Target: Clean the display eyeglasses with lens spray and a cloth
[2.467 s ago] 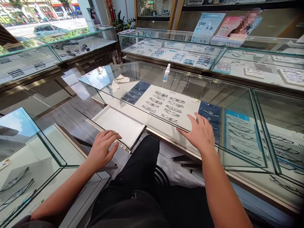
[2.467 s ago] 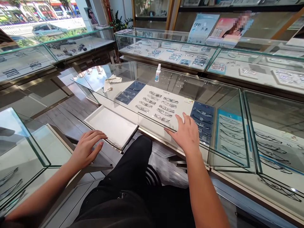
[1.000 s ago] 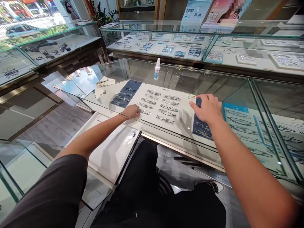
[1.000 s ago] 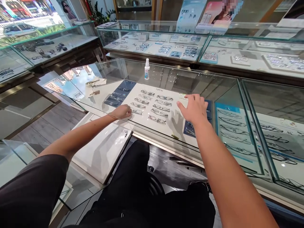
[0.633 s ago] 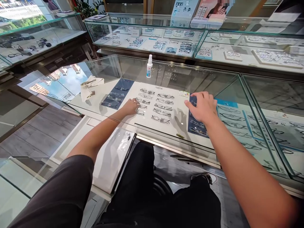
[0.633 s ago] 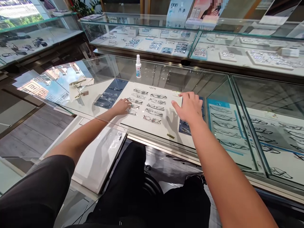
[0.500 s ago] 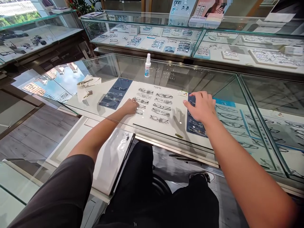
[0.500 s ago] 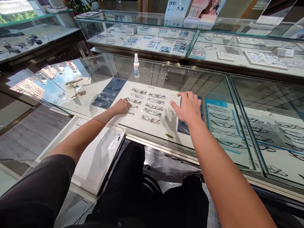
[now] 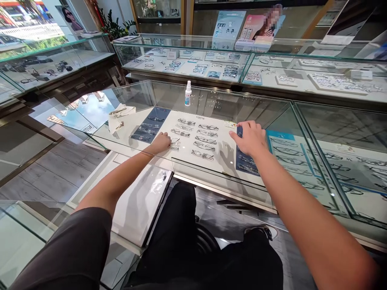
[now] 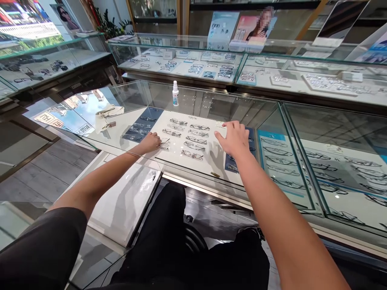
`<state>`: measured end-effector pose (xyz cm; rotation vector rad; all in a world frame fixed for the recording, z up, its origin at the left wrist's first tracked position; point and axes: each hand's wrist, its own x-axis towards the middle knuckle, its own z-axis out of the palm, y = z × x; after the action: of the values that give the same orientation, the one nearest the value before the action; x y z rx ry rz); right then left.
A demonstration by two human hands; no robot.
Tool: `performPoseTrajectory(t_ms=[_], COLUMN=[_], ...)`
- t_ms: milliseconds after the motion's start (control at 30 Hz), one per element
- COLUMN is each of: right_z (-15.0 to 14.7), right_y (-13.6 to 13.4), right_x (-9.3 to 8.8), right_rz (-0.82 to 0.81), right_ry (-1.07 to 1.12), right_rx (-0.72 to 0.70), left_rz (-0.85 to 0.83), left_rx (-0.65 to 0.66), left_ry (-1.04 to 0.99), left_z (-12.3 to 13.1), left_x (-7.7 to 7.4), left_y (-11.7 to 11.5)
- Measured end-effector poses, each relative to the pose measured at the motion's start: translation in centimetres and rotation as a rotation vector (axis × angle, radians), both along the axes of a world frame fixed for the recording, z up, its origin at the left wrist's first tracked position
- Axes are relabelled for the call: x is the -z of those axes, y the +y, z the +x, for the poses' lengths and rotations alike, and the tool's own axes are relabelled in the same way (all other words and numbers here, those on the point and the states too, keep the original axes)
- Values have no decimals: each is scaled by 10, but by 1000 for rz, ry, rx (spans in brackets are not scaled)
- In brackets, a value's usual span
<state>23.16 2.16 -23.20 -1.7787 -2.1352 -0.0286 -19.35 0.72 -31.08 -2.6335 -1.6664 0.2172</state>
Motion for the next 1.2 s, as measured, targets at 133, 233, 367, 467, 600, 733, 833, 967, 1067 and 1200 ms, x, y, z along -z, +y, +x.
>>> performPoseTrajectory(t_ms=[133, 233, 367, 467, 600, 733, 833, 967, 1067, 1200], right_z=[-2, -2, -2, -3, -4, -4, -4, -4, -5, -6], right_y=[6, 11, 17, 20, 19, 16, 15, 15, 14, 12], right_x=[3, 5, 7, 8, 7, 5, 5, 5, 4, 2], right_rz=[-11, -32, -54, -55, -64, -69, -63, -60, -52, -57], right_ry=[-7, 6, 14, 18, 39, 58, 59, 61, 65, 63], right_rx=[-2, -4, -2, -7, -8, -6, -1, 0, 2, 16], left_rz=[-22, -74, -339, -531, -644, -389, -184, -39, 23, 61], left_rx=[-21, -7, 18, -16, 22, 132, 188, 218, 189, 160], left_ry=[34, 59, 145, 179, 23, -79, -49, 43, 107, 144], left_z=[-20, -35, -42, -32, -8, 15, 28, 39, 43, 46], left_x=[-23, -43, -80, -119, -185, -233, -240, -223, -205, -186], left_y=[-47, -89, -146, -181, -201, -183, -152, -106, -77, -53])
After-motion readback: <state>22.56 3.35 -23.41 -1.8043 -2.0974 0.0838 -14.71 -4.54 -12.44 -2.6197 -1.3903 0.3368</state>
